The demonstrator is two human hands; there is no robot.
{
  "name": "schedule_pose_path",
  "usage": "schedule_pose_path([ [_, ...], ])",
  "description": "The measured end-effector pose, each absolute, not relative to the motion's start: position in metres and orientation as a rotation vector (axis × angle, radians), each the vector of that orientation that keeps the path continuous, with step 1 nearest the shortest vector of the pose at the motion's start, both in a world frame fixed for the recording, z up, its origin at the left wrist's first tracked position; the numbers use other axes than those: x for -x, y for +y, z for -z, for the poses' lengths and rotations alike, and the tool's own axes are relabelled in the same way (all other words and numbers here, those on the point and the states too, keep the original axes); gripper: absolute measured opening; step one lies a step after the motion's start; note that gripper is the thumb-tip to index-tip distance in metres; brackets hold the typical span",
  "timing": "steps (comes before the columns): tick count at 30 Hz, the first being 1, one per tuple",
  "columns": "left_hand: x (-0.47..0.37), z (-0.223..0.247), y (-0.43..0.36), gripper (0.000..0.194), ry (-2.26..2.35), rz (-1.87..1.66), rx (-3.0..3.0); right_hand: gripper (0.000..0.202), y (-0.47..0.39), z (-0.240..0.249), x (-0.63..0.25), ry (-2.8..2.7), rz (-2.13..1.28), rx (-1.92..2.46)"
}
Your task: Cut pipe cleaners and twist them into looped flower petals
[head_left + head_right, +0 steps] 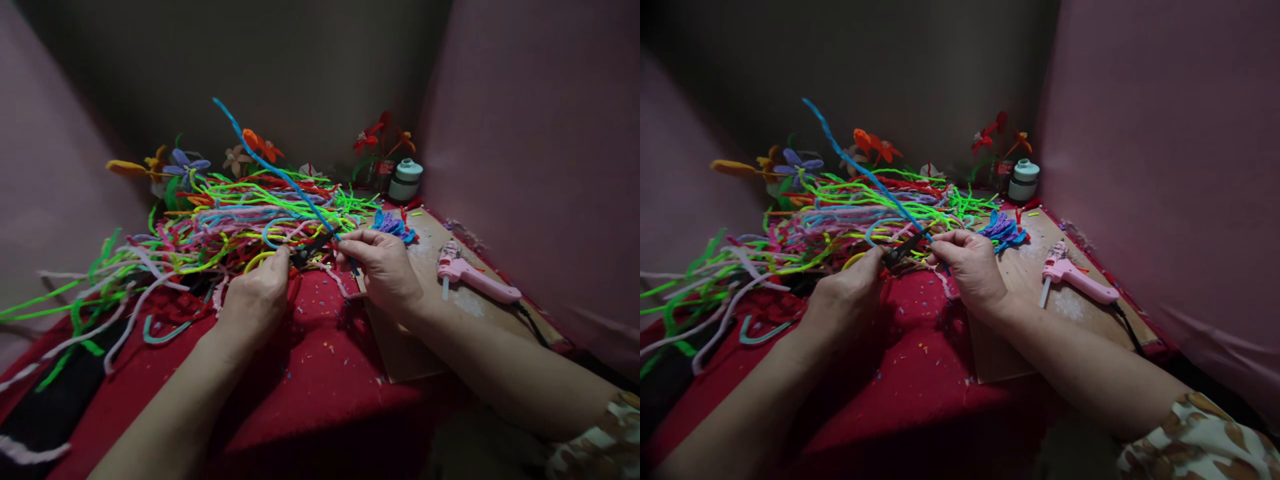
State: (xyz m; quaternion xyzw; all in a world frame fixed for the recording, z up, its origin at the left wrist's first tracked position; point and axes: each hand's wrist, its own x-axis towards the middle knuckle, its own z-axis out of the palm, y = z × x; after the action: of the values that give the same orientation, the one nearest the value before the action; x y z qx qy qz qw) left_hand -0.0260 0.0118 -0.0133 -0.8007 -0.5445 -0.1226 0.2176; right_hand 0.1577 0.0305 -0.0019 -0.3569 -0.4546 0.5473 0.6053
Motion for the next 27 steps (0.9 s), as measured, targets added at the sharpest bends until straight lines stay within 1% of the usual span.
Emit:
schedule_pose_path([
  [4,0.032,0.012,0.018,0.038,-1.595,0.400,2.345,0.006,0.038,0.004,-0.159,-0.959,-1.323,0.806],
  [12,0.050,0.010,0.027,0.031,-1.740,0.035,2.560,0.008,0.041,0.005,-0.160,-0.977,-1.309,0.762],
  [15,0.050,0.004,0.027,0.031,-1.754,0.164,2.826,0.010,0.035,0.004,-0.158,-1.055,-1.325,0.789],
  [17,0.046,-0.002,0.025,0.031,-1.775,0.450,2.991,0.012,0.028,0.003,-0.155,-1.116,-1.314,0.825],
  [18,0.043,-0.006,0.023,0.027,-1.816,0.687,3.018,0.012,0.025,0.003,-0.153,-1.148,-1.315,0.852],
  [21,0.033,-0.017,0.022,0.031,-1.994,1.755,3.047,0.013,0.017,0.004,-0.148,-1.260,-1.318,0.907],
  [23,0.028,-0.022,0.024,0.031,-1.990,2.549,2.698,0.014,0.015,0.005,-0.146,-1.335,-1.312,0.916],
  [24,0.028,-0.024,0.025,0.028,-1.963,2.828,2.470,0.014,0.015,0.006,-0.145,-1.360,-1.310,0.919],
  [25,0.028,-0.026,0.027,0.025,-1.951,3.008,2.279,0.015,0.017,0.007,-0.145,-1.366,-1.313,0.920],
  [27,0.030,-0.028,0.030,0.019,-1.937,3.235,1.991,0.015,0.023,0.009,-0.147,-1.288,-1.350,0.903],
])
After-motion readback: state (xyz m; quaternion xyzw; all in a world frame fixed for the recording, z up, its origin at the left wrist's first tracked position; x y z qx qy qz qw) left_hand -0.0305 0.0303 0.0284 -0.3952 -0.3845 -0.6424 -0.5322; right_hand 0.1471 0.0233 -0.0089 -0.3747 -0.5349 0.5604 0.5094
